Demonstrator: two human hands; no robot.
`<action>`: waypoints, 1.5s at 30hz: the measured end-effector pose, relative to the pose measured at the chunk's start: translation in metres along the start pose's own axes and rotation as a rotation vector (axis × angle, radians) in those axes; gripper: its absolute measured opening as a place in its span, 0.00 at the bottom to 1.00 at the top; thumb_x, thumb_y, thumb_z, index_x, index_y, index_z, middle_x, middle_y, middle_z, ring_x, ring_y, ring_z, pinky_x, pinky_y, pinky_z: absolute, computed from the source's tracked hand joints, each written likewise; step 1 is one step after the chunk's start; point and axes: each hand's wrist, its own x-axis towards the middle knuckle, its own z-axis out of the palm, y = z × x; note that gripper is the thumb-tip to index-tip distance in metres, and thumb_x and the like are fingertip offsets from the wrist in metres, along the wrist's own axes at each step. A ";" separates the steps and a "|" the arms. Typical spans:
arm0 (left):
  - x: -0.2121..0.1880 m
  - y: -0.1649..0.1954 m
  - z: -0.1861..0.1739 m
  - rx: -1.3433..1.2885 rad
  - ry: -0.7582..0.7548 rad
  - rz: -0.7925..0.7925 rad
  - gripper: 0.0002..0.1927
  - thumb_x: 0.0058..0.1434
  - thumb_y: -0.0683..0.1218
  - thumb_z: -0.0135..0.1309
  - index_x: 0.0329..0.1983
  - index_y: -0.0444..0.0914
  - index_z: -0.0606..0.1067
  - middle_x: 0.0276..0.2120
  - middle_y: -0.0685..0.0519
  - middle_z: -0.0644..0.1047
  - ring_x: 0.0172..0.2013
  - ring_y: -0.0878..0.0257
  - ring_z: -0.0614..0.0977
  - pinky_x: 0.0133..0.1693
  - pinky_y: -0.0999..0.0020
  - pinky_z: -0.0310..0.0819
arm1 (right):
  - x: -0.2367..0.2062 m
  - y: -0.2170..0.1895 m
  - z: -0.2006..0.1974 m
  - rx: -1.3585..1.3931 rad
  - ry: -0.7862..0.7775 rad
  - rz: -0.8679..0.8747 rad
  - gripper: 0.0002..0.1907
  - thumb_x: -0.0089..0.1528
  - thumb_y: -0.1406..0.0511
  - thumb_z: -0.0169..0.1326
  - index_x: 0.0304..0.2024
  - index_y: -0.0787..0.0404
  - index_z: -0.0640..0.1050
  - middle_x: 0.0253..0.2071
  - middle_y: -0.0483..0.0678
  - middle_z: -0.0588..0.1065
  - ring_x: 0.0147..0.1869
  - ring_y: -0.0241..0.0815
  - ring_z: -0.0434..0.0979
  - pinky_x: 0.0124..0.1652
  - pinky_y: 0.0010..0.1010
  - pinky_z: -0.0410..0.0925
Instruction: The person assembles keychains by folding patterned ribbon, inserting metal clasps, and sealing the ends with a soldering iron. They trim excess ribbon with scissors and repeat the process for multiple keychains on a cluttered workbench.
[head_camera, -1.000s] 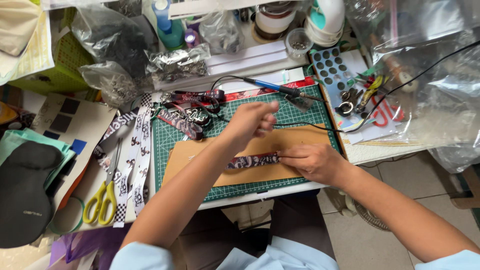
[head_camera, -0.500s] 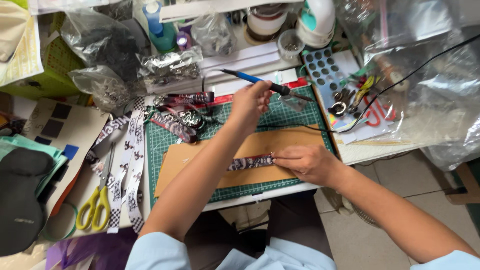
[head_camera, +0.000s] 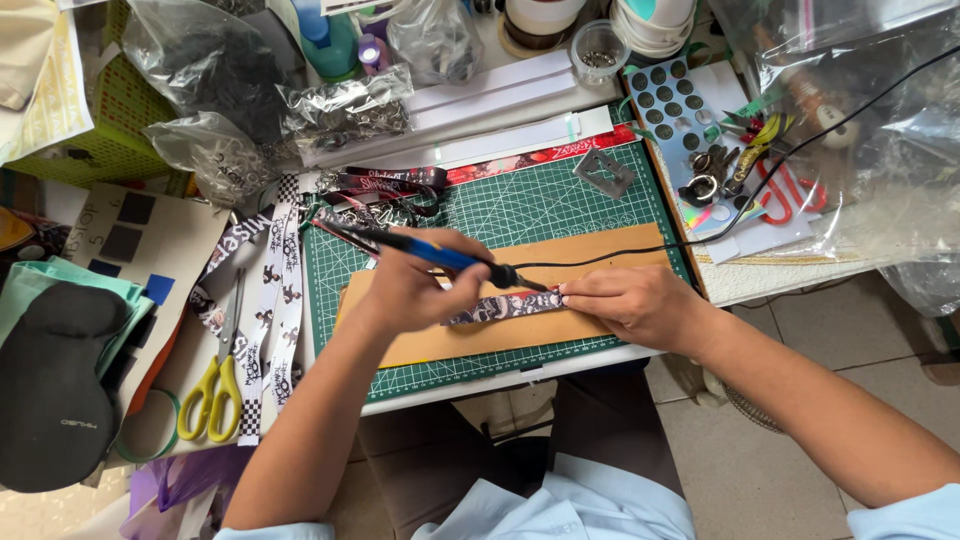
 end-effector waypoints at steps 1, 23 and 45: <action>-0.001 0.002 0.003 0.032 -0.019 0.002 0.04 0.59 0.37 0.60 0.38 0.33 0.80 0.23 0.54 0.80 0.23 0.72 0.80 0.24 0.77 0.73 | 0.000 -0.001 -0.001 0.006 -0.001 0.008 0.13 0.55 0.71 0.58 0.43 0.57 0.82 0.49 0.39 0.81 0.51 0.40 0.82 0.41 0.31 0.75; 0.007 -0.003 0.021 0.061 -0.069 -0.003 0.04 0.57 0.38 0.62 0.36 0.34 0.80 0.24 0.53 0.79 0.22 0.70 0.79 0.24 0.75 0.72 | -0.001 0.005 -0.001 0.017 0.005 0.027 0.13 0.56 0.69 0.58 0.43 0.55 0.83 0.48 0.39 0.81 0.51 0.40 0.83 0.40 0.31 0.76; 0.041 0.026 0.028 0.300 -0.296 -0.042 0.09 0.57 0.48 0.63 0.32 0.37 0.79 0.24 0.48 0.79 0.24 0.52 0.82 0.29 0.62 0.76 | -0.003 0.008 0.003 -0.018 0.009 0.028 0.14 0.55 0.69 0.60 0.44 0.54 0.82 0.49 0.41 0.79 0.46 0.41 0.83 0.37 0.32 0.75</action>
